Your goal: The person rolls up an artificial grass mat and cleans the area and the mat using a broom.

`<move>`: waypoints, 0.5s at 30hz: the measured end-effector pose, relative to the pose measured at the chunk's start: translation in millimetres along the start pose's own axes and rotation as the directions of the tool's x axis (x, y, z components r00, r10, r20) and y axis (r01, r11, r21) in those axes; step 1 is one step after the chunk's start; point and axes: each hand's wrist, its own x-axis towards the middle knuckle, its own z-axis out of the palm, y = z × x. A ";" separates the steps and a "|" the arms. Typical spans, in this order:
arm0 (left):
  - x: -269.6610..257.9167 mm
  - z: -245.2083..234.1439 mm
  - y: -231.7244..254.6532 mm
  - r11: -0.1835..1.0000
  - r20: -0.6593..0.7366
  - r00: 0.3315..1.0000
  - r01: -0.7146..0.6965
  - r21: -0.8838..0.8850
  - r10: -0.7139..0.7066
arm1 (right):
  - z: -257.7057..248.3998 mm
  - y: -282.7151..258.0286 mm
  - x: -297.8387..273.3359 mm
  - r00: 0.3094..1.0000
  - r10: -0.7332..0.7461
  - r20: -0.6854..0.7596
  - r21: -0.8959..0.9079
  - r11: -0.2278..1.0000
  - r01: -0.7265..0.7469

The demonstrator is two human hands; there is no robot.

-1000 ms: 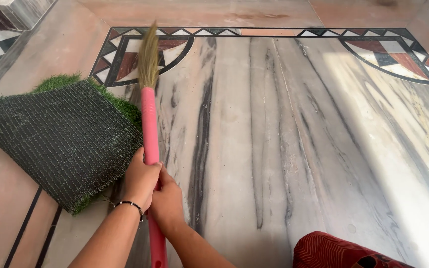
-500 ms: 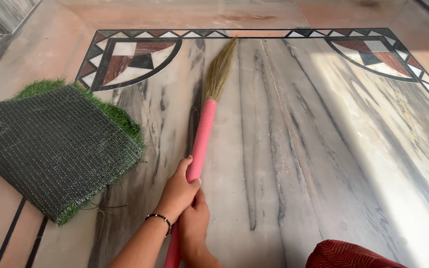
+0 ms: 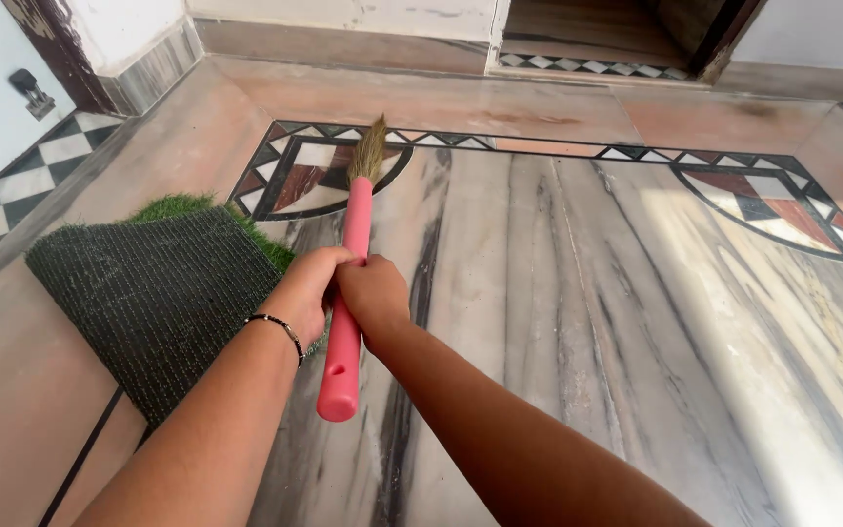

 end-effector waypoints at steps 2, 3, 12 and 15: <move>-1.5 9.5 38.7 0.998 0.023 1.000 0.015 -0.065 -0.014 | -3.2 -26.5 14.3 0.999 0.029 0.025 0.065 0.997 -0.031; -4.0 12.9 57.9 0.991 0.041 0.998 0.057 -0.123 -0.053 | -3.9 -40.0 20.2 0.995 0.082 0.063 0.129 0.988 -0.089; -47.9 43.7 187.6 0.987 0.040 0.995 0.084 0.138 -0.090 | -19.1 -152.3 65.1 0.938 0.096 0.333 0.171 0.972 -0.160; -87.9 55.1 211.3 0.996 -0.003 0.997 0.078 -0.034 -0.079 | -10.0 -157.9 89.3 0.913 -0.007 0.409 0.386 0.907 -0.167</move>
